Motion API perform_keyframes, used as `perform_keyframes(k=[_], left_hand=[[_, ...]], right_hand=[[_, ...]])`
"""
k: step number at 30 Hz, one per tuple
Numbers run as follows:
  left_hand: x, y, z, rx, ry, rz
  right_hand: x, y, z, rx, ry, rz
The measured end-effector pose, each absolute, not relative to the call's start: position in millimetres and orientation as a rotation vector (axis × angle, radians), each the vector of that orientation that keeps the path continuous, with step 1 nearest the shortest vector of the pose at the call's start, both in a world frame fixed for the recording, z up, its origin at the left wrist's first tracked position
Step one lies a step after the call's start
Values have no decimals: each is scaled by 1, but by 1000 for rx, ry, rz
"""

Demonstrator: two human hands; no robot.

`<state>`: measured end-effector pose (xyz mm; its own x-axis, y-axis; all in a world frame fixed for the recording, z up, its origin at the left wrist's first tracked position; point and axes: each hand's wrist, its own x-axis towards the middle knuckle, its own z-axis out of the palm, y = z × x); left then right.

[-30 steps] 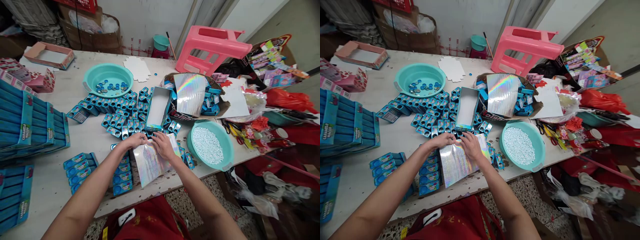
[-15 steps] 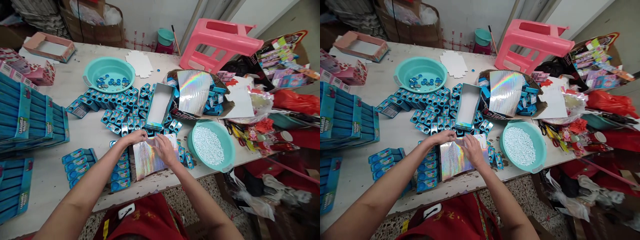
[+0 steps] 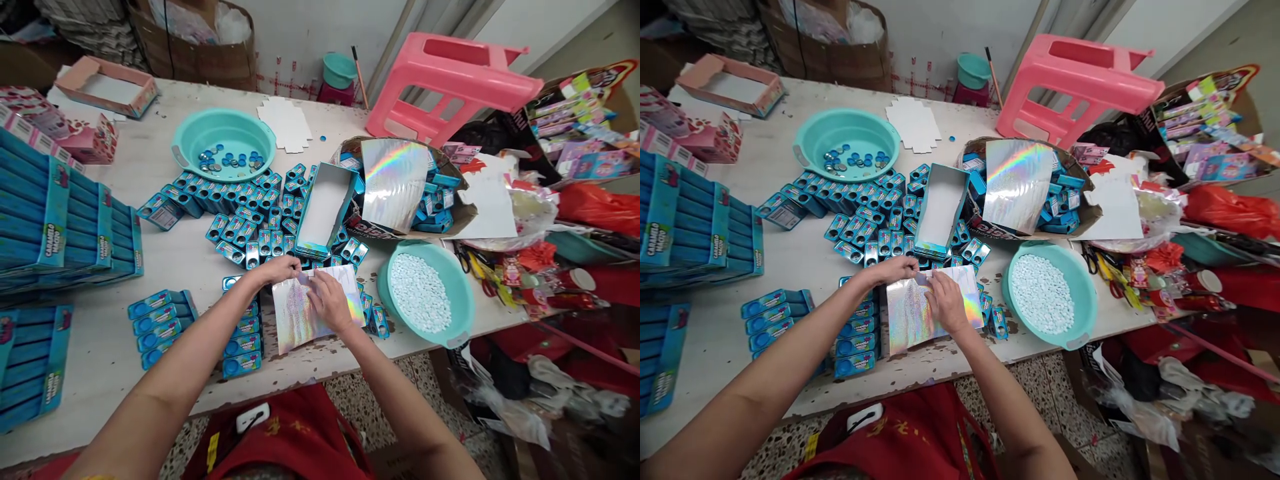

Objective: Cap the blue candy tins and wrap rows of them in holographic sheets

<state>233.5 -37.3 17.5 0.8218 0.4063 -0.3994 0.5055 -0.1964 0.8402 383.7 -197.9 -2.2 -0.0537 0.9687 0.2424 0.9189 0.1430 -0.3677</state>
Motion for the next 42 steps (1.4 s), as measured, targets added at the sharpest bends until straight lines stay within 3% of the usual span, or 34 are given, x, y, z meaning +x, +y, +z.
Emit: perform_keyframes(k=[9, 13, 16, 19, 24, 31, 36, 42], left_hand=[[244, -43, 19, 2080, 983, -34], [237, -61, 32, 2120, 1125, 270], [218, -88, 50, 1859, 987, 599], [195, -121, 60, 1454, 782, 633], [136, -153, 51, 1067, 906, 539], [-16, -157, 48, 1160, 1315, 660], [-93, -134, 35, 1229, 1413, 692], [-115, -111, 0, 1314, 1491, 708]], right_hand=[[390, -195, 45, -1902, -1998, 122], [385, -201, 83, -1875, -1814, 246], [371, -202, 104, -1823, -1660, 370], [349, -201, 111, -1748, -1572, 490], [292, -197, 86, -1713, -1367, 771], [150, -167, 29, -1562, -1233, 1052], [68, -129, 1, -1529, -1317, 938], [38, -109, -25, -1678, -1393, 793]])
